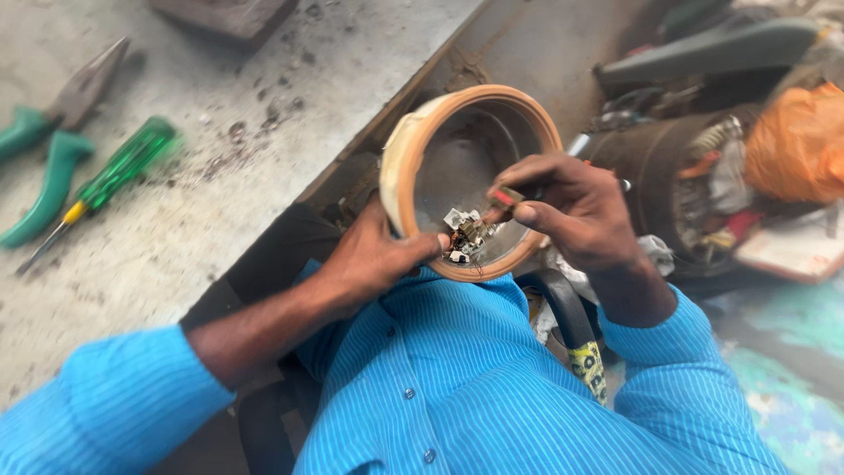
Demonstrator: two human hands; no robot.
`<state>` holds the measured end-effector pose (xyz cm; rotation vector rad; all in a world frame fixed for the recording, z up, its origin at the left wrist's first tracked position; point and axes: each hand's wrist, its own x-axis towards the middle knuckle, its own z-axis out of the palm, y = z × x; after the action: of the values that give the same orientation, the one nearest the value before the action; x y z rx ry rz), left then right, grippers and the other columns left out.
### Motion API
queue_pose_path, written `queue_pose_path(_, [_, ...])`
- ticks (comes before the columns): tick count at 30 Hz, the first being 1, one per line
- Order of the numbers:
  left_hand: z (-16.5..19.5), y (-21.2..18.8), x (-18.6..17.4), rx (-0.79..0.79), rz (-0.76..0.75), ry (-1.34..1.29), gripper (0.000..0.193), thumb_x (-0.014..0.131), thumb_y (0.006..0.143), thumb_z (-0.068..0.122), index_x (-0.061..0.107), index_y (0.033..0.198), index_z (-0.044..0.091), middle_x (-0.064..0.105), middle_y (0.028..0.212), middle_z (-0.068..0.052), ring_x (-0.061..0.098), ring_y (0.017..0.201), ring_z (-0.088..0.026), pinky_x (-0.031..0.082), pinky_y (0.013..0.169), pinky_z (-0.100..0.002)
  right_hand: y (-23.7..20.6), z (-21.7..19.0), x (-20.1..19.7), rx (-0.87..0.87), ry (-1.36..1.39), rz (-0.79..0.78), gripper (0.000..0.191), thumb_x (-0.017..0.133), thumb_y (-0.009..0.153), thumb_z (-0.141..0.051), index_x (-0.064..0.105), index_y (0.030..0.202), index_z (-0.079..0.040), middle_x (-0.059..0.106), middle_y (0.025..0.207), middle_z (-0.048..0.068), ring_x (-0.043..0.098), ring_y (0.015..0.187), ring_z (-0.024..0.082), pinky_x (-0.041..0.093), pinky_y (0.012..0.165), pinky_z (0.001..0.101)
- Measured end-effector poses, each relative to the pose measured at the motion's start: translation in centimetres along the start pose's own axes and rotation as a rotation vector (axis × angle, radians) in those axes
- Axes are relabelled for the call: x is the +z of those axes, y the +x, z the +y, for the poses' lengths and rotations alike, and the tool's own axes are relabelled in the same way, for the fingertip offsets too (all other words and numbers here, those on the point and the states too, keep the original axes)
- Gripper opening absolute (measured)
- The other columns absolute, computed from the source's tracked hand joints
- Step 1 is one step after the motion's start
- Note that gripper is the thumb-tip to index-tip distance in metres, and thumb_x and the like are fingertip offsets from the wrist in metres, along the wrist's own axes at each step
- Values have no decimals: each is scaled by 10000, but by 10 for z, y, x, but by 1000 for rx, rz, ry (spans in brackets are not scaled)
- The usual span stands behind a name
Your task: The person sorts small electronic components and wires from a container onto a workbench. They use pliers to separate and manipulate parts, then place sorted items into a bowl and on the table.
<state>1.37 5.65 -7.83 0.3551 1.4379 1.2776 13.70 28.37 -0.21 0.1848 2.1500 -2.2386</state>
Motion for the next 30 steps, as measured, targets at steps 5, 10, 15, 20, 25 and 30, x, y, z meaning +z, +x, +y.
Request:
queue_pose_path(5, [-20,12,2,-89,-67,88,579,716,802,397,655,1189,-30,719,924,-98,696,760,-188,590,654,-375,-22,-20,8,-187,-193,43,240,689,1020,6,644,1255,27,658,1213,174,708,1068,209,625,959,323])
queue_pose_path(10, [-75,-2,15,97,-141,106,568,704,860,391,660,1236,-33,726,1078,-95,689,983,-166,560,854,-328,-27,-9,0,-408,-522,-108,302,763,929,16,656,1211,-10,673,1186,151,729,1027,219,641,890,321])
queue_pose_path(15, [-142,-68,18,-159,36,-208,581,681,826,341,651,1266,-37,720,1117,-165,665,1068,-258,516,935,-395,4,44,7,-634,-734,-392,406,843,857,-32,666,1220,-61,689,1182,120,737,1042,256,630,864,349])
queue_pose_path(20, [-183,-145,24,-86,385,-416,648,660,827,255,523,1383,-50,680,1228,-175,629,1199,-272,467,1069,-403,43,107,50,-557,-406,-319,363,832,918,-37,666,1240,-46,684,1139,107,737,1018,200,657,853,306])
queue_pose_path(25, [-216,-203,49,39,643,-572,712,673,824,216,459,1444,-61,628,1302,-182,601,1229,-275,455,1069,-419,62,168,96,-612,-552,-78,295,821,923,-82,672,1176,-46,658,1064,116,723,891,233,616,728,363])
queue_pose_path(30, [-238,-225,65,141,762,-590,763,675,814,202,409,1490,-34,573,1368,-168,548,1292,-261,432,1095,-396,97,231,114,-833,-1058,158,275,795,816,-185,646,1020,-78,589,990,145,642,845,332,507,653,477])
